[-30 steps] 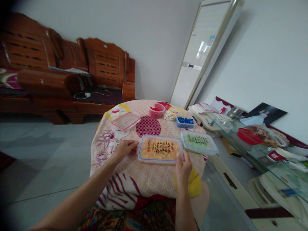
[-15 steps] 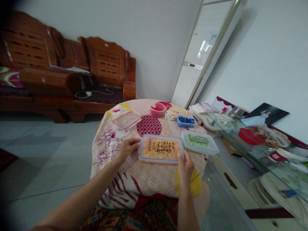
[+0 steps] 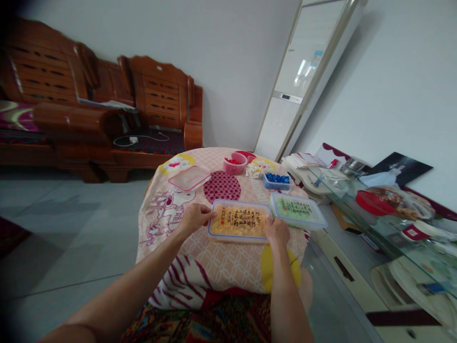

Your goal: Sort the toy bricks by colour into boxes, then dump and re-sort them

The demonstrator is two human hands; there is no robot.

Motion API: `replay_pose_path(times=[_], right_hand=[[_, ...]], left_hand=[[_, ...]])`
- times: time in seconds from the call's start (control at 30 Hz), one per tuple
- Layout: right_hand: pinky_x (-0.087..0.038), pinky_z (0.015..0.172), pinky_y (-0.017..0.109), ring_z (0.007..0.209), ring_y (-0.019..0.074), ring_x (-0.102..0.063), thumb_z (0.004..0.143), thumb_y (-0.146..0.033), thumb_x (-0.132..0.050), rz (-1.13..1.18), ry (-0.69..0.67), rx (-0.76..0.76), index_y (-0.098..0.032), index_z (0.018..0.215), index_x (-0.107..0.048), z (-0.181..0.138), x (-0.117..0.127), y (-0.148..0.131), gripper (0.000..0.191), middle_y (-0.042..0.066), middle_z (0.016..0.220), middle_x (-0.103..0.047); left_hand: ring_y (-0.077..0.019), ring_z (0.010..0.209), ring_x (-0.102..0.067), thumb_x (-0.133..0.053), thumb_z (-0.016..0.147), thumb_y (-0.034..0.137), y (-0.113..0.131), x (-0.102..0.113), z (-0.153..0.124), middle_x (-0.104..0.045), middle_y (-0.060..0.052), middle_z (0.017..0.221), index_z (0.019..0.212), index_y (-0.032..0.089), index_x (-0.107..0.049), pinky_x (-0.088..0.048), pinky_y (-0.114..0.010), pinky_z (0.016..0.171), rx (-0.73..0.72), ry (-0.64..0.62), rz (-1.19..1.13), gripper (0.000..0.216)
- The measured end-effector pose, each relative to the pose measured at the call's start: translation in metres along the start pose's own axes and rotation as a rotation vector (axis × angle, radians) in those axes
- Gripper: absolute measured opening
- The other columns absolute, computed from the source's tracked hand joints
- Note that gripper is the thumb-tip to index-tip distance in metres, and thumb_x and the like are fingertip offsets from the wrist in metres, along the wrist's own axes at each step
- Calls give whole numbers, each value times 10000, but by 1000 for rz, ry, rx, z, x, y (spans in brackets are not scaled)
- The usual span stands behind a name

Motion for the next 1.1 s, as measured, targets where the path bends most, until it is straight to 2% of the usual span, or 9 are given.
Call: replay_pose_path(times=[0.17, 0.3, 0.47, 0.53, 0.77, 0.93, 1.1], right_hand=[[-460, 819, 341, 987, 302, -676, 981, -462, -297, -7, -11, 3, -85, 986, -750, 6, -4, 1, 589, 220, 1016, -721], [-471, 816, 353, 979, 309, -680, 973, -510, -296, -23, 4, 41, -89, 980, -745, 7, -4, 0, 615, 219, 1001, -723], [-485, 814, 381, 965, 332, -681, 901, -685, -348, -30, 7, 35, -75, 981, -730, 0, -3, -2, 725, 243, 997, -715], [-485, 823, 384, 976, 330, -678, 900, -691, -344, -31, 9, 23, -73, 989, -725, -2, -2, -2, 732, 244, 1002, -713], [-488, 833, 385, 984, 333, -676, 888, -701, -368, -8, 26, 1, -78, 967, -730, -5, 3, -2, 724, 237, 984, -716], [-494, 821, 414, 978, 353, -673, 872, -711, -373, 6, 25, -16, -73, 977, -730, -6, 4, -1, 739, 247, 990, -712], [-496, 823, 420, 972, 355, -672, 866, -717, -367, 14, 56, -7, -74, 987, -731, -7, 5, -2, 748, 244, 989, -711]], left_hand=[[-123, 459, -536, -673, 720, 471, -18, -8, 9, -599, -5, 463, 576, 179, -692, -353, -228, 493, 13, 26, -203, 326], [-132, 463, -547, -680, 713, 444, -21, -11, 5, -612, -9, 488, 628, 168, -701, -357, -226, 472, 20, 52, -300, 289], [-159, 634, -637, -614, 771, 363, -13, -5, -15, -696, -39, 684, 724, 157, -690, -434, -229, 558, -4, 231, -341, 224], [-171, 700, -662, -624, 773, 375, -13, -10, -18, -717, -56, 774, 787, 152, -686, -465, -236, 593, 1, 226, -409, 231], [-180, 773, -674, -705, 724, 342, -28, -24, -12, -721, -75, 872, 908, 146, -645, -509, -250, 642, 84, 188, -574, 275], [-185, 846, -659, -682, 734, 344, -31, -19, -17, -686, -87, 995, 1060, 147, -611, -514, -270, 691, 70, 307, -505, 388], [-187, 807, -631, -690, 714, 393, -32, -11, -21, -678, -72, 928, 995, 145, -642, -499, -293, 702, 74, 387, -374, 377]])
Point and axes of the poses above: each hand's wrist, its own z-axis towards the middle knuckle, its own x-axis out of the back of the hand, y = z × x, the point moved 9 cm from there along z, towards the middle knuckle
